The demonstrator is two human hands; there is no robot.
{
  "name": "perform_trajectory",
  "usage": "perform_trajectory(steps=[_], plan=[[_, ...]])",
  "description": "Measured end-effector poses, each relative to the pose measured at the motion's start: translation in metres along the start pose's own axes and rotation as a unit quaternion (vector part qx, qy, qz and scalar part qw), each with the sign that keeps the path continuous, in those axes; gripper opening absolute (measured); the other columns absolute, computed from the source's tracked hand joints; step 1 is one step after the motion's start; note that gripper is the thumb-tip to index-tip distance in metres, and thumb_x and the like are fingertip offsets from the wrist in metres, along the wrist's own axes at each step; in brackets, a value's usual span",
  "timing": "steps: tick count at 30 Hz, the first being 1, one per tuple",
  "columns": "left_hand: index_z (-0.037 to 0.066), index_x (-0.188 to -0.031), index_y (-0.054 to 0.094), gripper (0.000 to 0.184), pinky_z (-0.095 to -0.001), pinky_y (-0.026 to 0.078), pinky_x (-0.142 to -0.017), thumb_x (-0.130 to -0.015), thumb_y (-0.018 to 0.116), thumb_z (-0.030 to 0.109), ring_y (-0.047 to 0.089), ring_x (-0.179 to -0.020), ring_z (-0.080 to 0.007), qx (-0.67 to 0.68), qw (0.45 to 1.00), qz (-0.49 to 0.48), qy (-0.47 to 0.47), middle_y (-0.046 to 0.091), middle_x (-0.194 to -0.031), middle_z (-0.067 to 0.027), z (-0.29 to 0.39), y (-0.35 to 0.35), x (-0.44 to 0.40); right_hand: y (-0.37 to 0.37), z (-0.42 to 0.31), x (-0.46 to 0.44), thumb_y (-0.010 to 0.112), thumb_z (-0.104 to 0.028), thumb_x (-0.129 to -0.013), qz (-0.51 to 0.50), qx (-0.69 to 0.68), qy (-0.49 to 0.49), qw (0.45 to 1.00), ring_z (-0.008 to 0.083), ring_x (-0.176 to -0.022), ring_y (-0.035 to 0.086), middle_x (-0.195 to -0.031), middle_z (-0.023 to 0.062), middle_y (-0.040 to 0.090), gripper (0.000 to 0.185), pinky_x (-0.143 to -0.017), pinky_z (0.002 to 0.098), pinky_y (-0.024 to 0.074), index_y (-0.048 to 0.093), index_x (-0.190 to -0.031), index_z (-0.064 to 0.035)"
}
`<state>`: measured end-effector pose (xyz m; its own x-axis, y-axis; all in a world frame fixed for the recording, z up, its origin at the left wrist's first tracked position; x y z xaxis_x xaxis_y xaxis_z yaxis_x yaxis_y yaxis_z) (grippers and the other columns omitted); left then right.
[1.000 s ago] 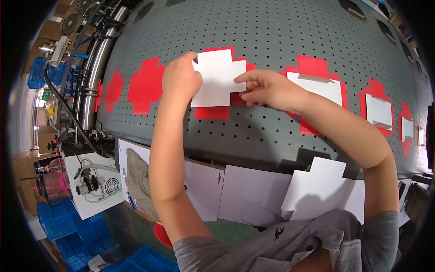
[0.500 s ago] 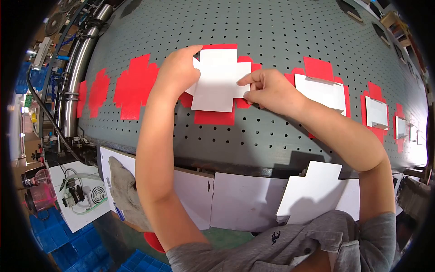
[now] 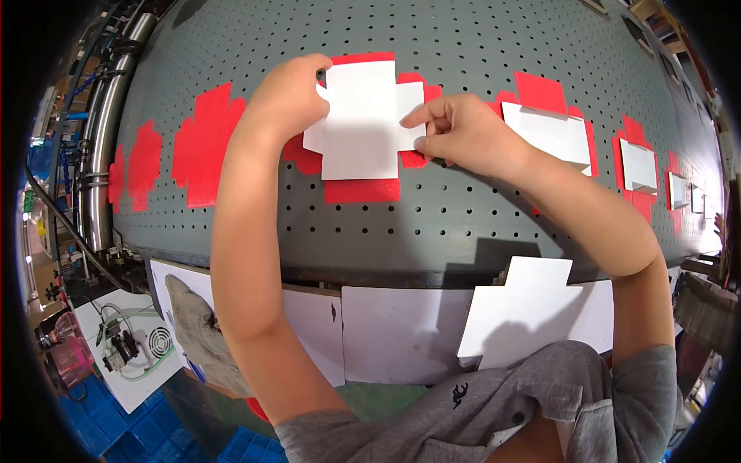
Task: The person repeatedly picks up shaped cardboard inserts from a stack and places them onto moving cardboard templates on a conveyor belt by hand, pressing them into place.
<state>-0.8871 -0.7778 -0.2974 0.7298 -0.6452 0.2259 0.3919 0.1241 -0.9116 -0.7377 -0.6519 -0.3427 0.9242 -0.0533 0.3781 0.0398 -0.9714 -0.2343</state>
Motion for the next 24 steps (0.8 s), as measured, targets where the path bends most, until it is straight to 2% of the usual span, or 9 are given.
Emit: perform_trajectory(steps=[1, 8, 10, 17, 20, 22, 23, 24], plan=[[0.002, -0.122, 0.056, 0.058, -0.0347, 0.049, -0.074, -0.064, 0.058, 0.000, 0.062, -0.087, -0.0250, 0.001, 1.000, 0.001, 0.009, 0.063, -0.097, -0.0127, -0.001, 0.002, -0.002, 0.000, 0.002, -0.001, 0.061, -0.001, -0.076, 0.003, 0.004, 0.004, 1.000, 0.0097, -0.059, 0.054, -0.065, 0.0030, 0.056, 0.033, -0.055, 0.0261, 0.0453, 0.063, -0.108, 0.0076], [0.001, -0.121, 0.056, 0.057, -0.0345, 0.049, -0.073, -0.064, 0.058, 0.001, 0.061, -0.089, -0.0252, 0.018, 0.999, -0.042, 0.014, 0.061, -0.102, -0.0132, 0.013, 0.017, -0.008, -0.012, 0.013, 0.009, 0.062, -0.002, -0.075, 0.009, 0.052, -0.006, 0.999, 0.0097, -0.062, 0.054, -0.067, 0.0026, 0.056, 0.033, -0.057, 0.0261, 0.0453, 0.064, -0.108, 0.0053], [0.000, -0.122, 0.055, 0.058, -0.0348, 0.048, -0.073, -0.064, 0.057, 0.002, 0.060, -0.088, -0.0253, 0.034, 0.999, -0.032, 0.018, 0.060, -0.101, -0.0136, 0.017, 0.019, -0.009, -0.016, 0.015, 0.012, 0.064, -0.002, -0.081, 0.025, 0.048, -0.013, 0.998, 0.0037, -0.056, 0.049, -0.063, -0.0027, 0.052, 0.028, -0.053, 0.0210, 0.0423, 0.063, -0.109, 0.0048], [0.002, -0.123, 0.055, 0.060, -0.0357, 0.048, -0.073, -0.063, 0.057, 0.002, 0.060, -0.086, -0.0247, 0.000, 0.999, -0.030, 0.031, 0.061, -0.101, -0.0130, 0.025, 0.031, -0.015, -0.024, 0.030, 0.014, 0.064, -0.001, -0.081, 0.028, 0.026, -0.014, 0.999, 0.0031, -0.057, 0.049, -0.064, -0.0033, 0.052, 0.028, -0.054, 0.0202, 0.0422, 0.063, -0.108, 0.0049], [0.002, -0.115, 0.058, 0.052, -0.0354, 0.047, -0.074, -0.063, 0.056, 0.001, 0.058, -0.088, -0.0254, -0.015, 1.000, -0.026, 0.006, 0.059, -0.097, -0.0114, 0.028, 0.036, -0.012, -0.027, 0.033, 0.017, 0.063, 0.001, -0.080, 0.027, 0.040, -0.016, 0.999, 0.0032, -0.058, 0.049, -0.065, -0.0032, 0.052, 0.029, -0.055, 0.0204, 0.0420, 0.064, -0.108, 0.0046], [0.003, -0.102, 0.060, 0.038, -0.0352, 0.046, -0.077, -0.065, 0.065, 0.005, 0.055, -0.093, -0.0268, -0.040, 0.989, 0.072, 0.121, 0.056, -0.094, -0.0104, 0.035, 0.032, -0.008, -0.031, 0.031, 0.022, 0.061, 0.001, -0.080, 0.044, 0.092, -0.048, 0.994, 0.0034, -0.058, 0.047, -0.065, -0.0036, 0.052, 0.024, -0.054, 0.0208, 0.0410, 0.064, -0.104, 0.0049], [0.003, -0.102, 0.060, 0.038, -0.0352, 0.046, -0.077, -0.065, 0.065, 0.005, 0.055, -0.093, -0.0268, -0.042, 0.989, 0.074, 0.120, 0.056, -0.094, -0.0104, 0.034, 0.032, -0.005, -0.033, 0.031, 0.028, 0.061, 0.001, -0.080, 0.044, 0.092, -0.052, 0.993, 0.0034, -0.058, 0.047, -0.065, -0.0036, 0.052, 0.024, -0.054, 0.0208, 0.0410, 0.064, -0.104, 0.0049], [0.002, -0.095, 0.060, 0.029, -0.0376, 0.046, -0.081, -0.067, 0.068, 0.008, 0.054, -0.098, -0.0266, -0.091, 0.967, 0.106, 0.212, 0.056, -0.094, -0.0102, 0.047, 0.030, 0.005, -0.037, 0.030, 0.037, 0.060, 0.000, -0.081, 0.054, 0.145, -0.059, 0.986, 0.0033, -0.059, 0.047, -0.065, -0.0039, 0.051, 0.021, -0.054, 0.0210, 0.0399, 0.064, -0.101, 0.0051]])
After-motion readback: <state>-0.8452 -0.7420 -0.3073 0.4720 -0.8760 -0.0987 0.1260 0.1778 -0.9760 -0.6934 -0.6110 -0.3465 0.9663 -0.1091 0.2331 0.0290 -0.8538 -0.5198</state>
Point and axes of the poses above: each hand's wrist, its own x-axis away from the middle knuckle, its own y-axis out of the palm, z = x × y, the point moved 7 cm from there along -x, towards the middle knuckle
